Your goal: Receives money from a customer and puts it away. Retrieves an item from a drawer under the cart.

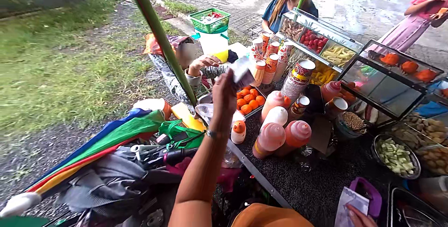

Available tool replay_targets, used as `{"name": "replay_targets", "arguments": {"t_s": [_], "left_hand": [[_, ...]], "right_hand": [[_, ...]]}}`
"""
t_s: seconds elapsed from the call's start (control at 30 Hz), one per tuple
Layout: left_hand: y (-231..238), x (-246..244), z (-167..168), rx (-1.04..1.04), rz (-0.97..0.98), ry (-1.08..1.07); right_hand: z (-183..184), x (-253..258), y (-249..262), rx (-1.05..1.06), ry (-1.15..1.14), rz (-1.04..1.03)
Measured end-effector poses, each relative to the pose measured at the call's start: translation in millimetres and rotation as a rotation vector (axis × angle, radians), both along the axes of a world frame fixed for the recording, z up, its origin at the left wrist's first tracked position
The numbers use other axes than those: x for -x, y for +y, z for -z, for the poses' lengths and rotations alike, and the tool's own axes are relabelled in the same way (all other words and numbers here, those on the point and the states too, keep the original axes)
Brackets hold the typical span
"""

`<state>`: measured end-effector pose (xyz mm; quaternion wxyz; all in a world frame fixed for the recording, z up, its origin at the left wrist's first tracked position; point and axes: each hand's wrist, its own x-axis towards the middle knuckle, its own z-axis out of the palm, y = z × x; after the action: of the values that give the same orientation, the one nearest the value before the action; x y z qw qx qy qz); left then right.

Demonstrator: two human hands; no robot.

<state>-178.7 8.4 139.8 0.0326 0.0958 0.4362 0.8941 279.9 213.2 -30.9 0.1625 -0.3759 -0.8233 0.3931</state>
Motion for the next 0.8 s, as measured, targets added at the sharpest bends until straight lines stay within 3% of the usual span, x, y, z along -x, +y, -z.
{"name": "replay_targets", "arguments": {"t_s": [0.07, 0.2, 0.3, 0.43, 0.57, 0.67, 0.8], "left_hand": [[-0.2, -68.3, -5.3, 0.227, 0.131, 0.248], [25.0, -170.2, 27.3, 0.386, 0.501, 0.657], [51.6, -217.6, 61.8, 0.453, 0.698, 0.69], [65.7, -247.4, 93.3, 0.506, 0.763, 0.67], [72.1, -256.4, 105.7, 0.646, 0.657, 0.696], [81.1, -256.2, 112.6, 0.753, 0.614, 0.653], [87.0, -261.7, 115.5, 0.76, 0.666, 0.614]], "right_hand": [[-14.9, 10.4, -2.8, -0.01, 0.162, -0.036], [-44.5, 30.4, -6.6, -0.044, 0.49, -0.261], [-65.6, 44.1, -11.9, -0.123, 0.541, -0.345], [-61.3, 51.4, -23.4, -0.189, 0.606, -0.247], [-44.1, 36.9, -25.7, -0.069, 0.519, -0.281], [-36.8, 32.8, -39.7, -0.127, 0.383, -0.228], [-25.6, 30.0, -51.3, -0.021, 0.451, -0.167]]}}
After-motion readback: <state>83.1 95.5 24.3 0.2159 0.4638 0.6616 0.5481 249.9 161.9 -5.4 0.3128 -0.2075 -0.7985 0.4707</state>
